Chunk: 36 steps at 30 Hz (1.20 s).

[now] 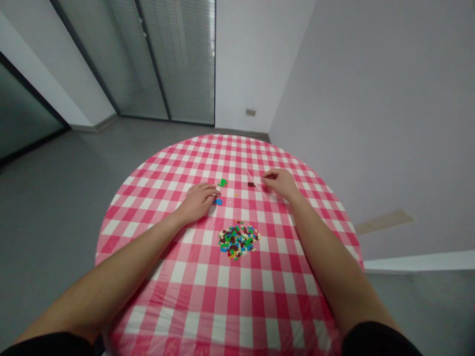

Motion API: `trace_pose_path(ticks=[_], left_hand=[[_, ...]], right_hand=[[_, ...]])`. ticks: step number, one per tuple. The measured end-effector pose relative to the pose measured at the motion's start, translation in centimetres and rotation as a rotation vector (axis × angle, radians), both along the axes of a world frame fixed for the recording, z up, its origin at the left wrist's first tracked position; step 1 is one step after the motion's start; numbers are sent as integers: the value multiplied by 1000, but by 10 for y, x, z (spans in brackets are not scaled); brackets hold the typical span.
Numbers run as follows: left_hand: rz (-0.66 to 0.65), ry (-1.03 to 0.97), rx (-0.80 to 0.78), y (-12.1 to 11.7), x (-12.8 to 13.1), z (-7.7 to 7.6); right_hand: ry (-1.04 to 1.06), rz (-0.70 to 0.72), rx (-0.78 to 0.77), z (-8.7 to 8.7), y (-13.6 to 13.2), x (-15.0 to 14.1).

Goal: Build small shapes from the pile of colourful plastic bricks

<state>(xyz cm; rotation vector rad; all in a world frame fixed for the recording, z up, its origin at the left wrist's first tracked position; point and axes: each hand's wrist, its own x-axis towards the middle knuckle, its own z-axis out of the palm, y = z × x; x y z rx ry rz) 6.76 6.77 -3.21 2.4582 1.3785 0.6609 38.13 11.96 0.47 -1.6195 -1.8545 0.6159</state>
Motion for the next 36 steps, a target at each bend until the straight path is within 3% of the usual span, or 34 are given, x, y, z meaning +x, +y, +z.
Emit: trace_pose_path(ticks=[6,18,36], left_hand=[[7,-11,-8,-1,0,0],[8,-11,-4,0,-1,-1],[11,-5,9,0,-1,-2]], right_hand=[[-218,-40,-11,-18,0,-7],[-377,77,-51,-19,2,-6],[-299,74,27,-14,-6,-18]])
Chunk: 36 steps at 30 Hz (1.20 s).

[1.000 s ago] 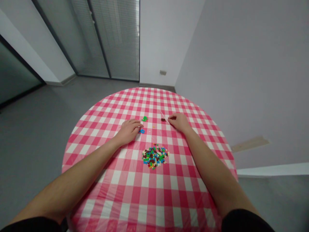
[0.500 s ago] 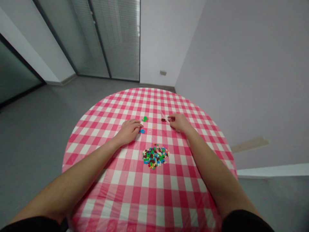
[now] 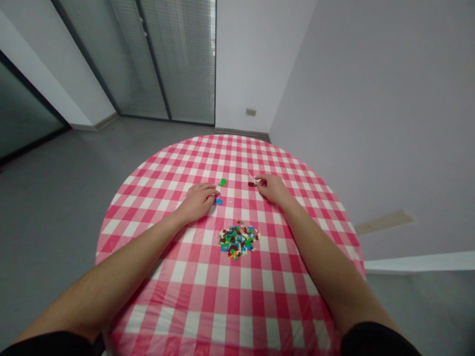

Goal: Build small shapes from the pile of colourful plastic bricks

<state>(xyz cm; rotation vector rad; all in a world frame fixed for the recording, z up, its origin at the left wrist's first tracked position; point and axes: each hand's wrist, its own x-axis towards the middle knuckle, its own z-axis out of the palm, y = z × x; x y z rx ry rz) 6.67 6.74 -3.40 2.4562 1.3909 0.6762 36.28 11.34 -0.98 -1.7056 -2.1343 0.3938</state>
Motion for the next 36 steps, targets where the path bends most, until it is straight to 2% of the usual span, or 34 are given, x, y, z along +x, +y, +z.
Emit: trace_pose_path(ticks=[7,11,13,17,21,25,36], left_hand=[[0,-6,0,0,0,0],[-3,-14,12,0,-1,-2],[-12,-16,20,1,-1,-3],[-20,-53,30,1,-1,-3],[-35,-129,25,-1,-1,-1],[-23,-177,12,-2,-1,0],[-18,-157,-1,-1,-1,-1]], right_hand=[[73,11,-64,5,-3,-2],[84,37,-118,21,-7,-3],[37,165,-197,32,-13,-6],[-55,528,-459,49,-32,-22],[-112,676,-523,51,-51,-46],[-160,659,-450,49,-60,-59],[-259,592,-364,47,-68,-69]])
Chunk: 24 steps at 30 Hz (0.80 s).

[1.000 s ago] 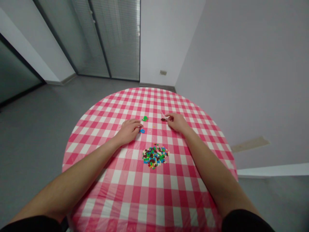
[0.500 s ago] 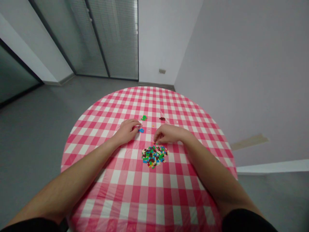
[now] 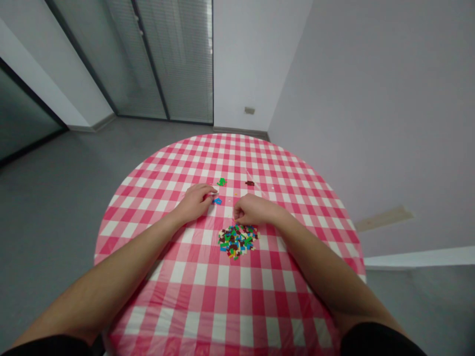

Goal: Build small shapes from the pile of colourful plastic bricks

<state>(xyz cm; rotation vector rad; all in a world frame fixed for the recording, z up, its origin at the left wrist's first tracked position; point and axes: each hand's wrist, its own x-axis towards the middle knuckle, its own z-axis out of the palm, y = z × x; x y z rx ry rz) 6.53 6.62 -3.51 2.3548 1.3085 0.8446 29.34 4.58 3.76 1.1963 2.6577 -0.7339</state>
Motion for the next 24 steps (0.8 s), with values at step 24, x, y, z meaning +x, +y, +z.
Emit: trace_pose_path(ticks=[24], left_hand=[[-12,22,18,1,-1,-1]], right_hand=[[74,-21,-22,-1,2,5]])
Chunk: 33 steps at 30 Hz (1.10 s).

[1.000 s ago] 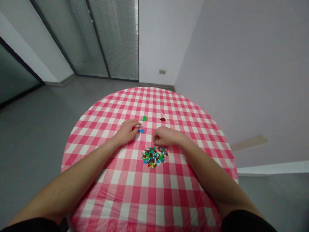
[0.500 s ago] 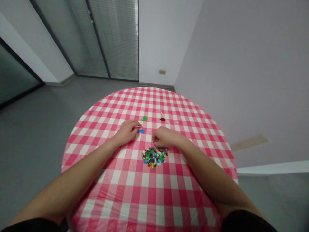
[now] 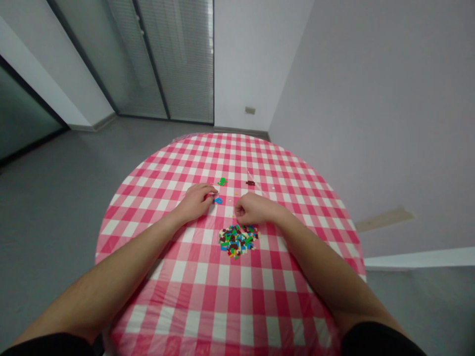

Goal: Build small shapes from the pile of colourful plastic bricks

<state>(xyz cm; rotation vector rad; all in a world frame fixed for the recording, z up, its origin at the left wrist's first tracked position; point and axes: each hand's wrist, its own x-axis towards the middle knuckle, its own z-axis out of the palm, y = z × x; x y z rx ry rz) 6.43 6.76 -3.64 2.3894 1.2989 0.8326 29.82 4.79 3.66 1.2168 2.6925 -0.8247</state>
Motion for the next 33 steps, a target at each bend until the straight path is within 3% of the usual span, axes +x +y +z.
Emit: trace_pose_path(ticks=[7,12,19,33], left_hand=[[0,8,-18,-1,1,3],[-3,10,-25,-1,0,2],[-2,13,-20,1,-1,-1],[7,14,-34,-1,0,2]], right_hand=[[323,-355,38,-11,38,36],[264,-613,169,-19,57,61],[132,-646,246,-34,64,67],[89,-667,191,-39,65,67]])
